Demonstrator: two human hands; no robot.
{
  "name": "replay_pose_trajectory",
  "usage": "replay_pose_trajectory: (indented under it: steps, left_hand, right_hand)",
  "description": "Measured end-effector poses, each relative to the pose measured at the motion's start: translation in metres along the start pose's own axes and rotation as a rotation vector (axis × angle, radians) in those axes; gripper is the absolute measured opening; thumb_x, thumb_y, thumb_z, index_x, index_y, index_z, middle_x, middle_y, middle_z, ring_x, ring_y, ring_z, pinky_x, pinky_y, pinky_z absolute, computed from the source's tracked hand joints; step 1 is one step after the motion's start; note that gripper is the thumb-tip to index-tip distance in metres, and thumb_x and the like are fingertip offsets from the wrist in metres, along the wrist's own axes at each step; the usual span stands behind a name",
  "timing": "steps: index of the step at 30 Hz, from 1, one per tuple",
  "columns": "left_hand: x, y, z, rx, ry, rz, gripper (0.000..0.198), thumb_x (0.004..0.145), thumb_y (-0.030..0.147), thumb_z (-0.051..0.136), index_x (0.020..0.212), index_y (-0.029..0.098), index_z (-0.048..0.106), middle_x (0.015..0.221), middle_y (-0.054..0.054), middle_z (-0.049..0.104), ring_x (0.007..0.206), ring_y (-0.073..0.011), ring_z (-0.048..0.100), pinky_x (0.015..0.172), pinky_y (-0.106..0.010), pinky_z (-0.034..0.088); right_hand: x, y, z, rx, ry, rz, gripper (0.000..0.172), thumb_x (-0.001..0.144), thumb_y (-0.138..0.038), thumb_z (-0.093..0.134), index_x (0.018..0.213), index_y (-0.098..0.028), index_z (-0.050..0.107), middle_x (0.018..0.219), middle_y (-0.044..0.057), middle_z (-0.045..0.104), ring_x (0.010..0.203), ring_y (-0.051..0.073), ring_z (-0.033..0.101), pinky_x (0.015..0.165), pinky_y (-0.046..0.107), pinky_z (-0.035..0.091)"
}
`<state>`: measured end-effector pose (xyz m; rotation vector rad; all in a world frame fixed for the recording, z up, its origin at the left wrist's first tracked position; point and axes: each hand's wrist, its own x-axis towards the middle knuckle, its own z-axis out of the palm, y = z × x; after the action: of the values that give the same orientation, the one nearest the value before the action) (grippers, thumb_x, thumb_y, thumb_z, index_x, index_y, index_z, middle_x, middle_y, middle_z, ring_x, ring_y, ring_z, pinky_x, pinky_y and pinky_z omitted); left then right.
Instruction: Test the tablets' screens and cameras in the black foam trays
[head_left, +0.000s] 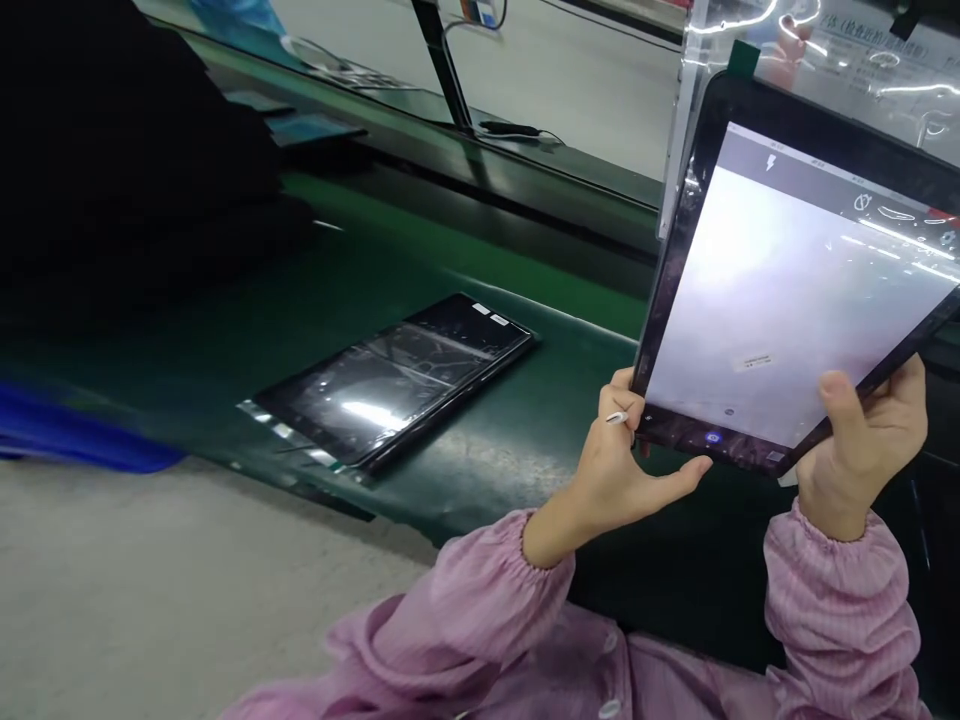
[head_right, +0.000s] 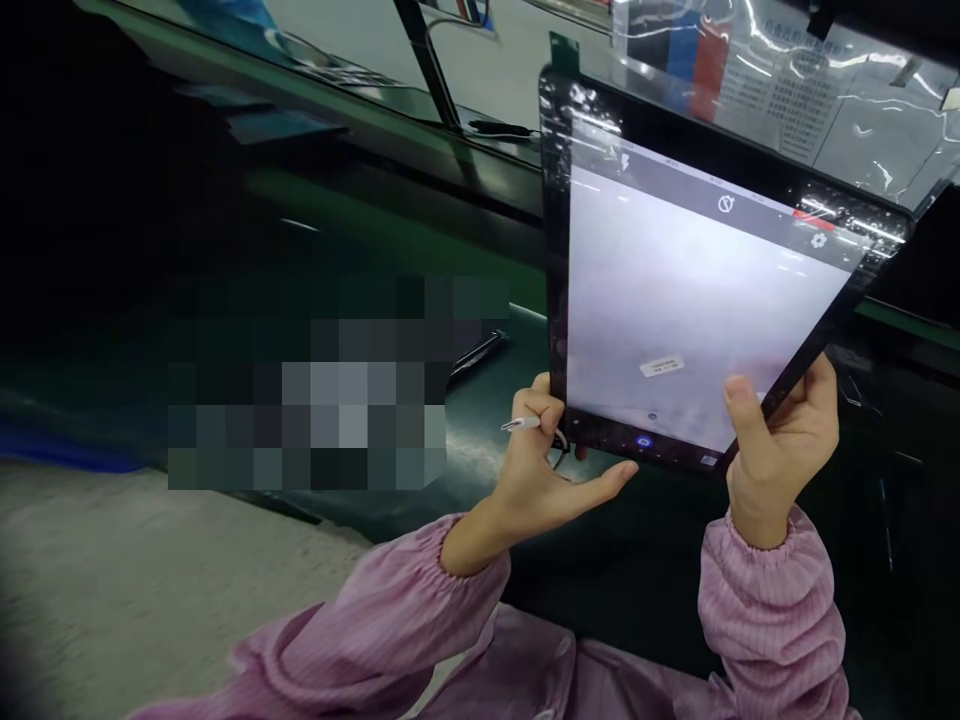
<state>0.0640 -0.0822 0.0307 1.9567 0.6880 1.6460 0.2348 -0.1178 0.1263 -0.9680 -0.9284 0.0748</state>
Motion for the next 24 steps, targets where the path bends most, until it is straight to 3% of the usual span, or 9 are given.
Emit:
replay_pose_trajectory:
  steps: [2,5,10,20,24]
  left_hand:
    - [0.0005,0.0001,0.0011,0.009,0.038,0.036,0.066,0.079,0.035,0.091,0.099,0.028,0.028,0.095,0.001,0.029,0.102,-0.0243,0.057,0.043,-0.013,0.038]
    - [0.0007,0.0005,0.0024,-0.013,0.067,0.059,0.063,0.082,0.038,0.09,0.098,0.028,0.03,0.094,0.001,0.03,0.096,-0.0218,0.055,0.042,-0.013,0.038]
    - [-0.0016,0.0007,0.0052,-0.073,0.069,0.008,0.062,0.084,0.039,0.088,0.1,0.028,0.03,0.101,0.0,0.031,0.092,-0.0181,0.053,0.041,-0.011,0.04]
    - [-0.0047,0.0011,0.0085,-0.047,0.081,-0.065,0.07,0.078,0.036,0.091,0.1,0.029,0.025,0.106,-0.001,0.033,0.083,-0.0125,0.049,0.043,-0.012,0.039]
    - [-0.0051,0.0021,0.0092,-0.05,0.086,-0.132,0.074,0.074,0.037,0.093,0.098,0.029,0.024,0.107,-0.001,0.035,0.077,-0.0097,0.045,0.043,-0.013,0.039]
  right_hand:
    - [0.0001,-0.0043,0.0005,0.0,0.0,-0.007,0.05,0.067,-0.028,0.096,0.113,-0.026,0.078,0.114,0.0,0.073,0.099,0.019,0.072,0.096,0.035,0.066]
    - [0.0004,-0.0072,0.0007,0.016,-0.012,-0.021,0.045,0.067,-0.026,0.095,0.109,-0.025,0.078,0.108,0.0,0.073,0.093,0.017,0.07,0.091,0.032,0.065]
    - [-0.0003,-0.0068,-0.0001,0.016,-0.034,-0.01,0.043,0.07,-0.024,0.093,0.11,-0.024,0.077,0.109,-0.001,0.072,0.094,0.016,0.069,0.098,0.033,0.062]
    - [0.0005,-0.0079,0.004,0.028,-0.012,-0.01,0.042,0.068,-0.026,0.094,0.106,-0.024,0.075,0.108,0.0,0.071,0.091,0.016,0.069,0.092,0.033,0.063]
    - [-0.0002,-0.0065,0.0028,-0.005,-0.022,-0.003,0.043,0.071,-0.03,0.094,0.109,-0.023,0.075,0.112,0.002,0.072,0.099,0.02,0.071,0.098,0.039,0.064]
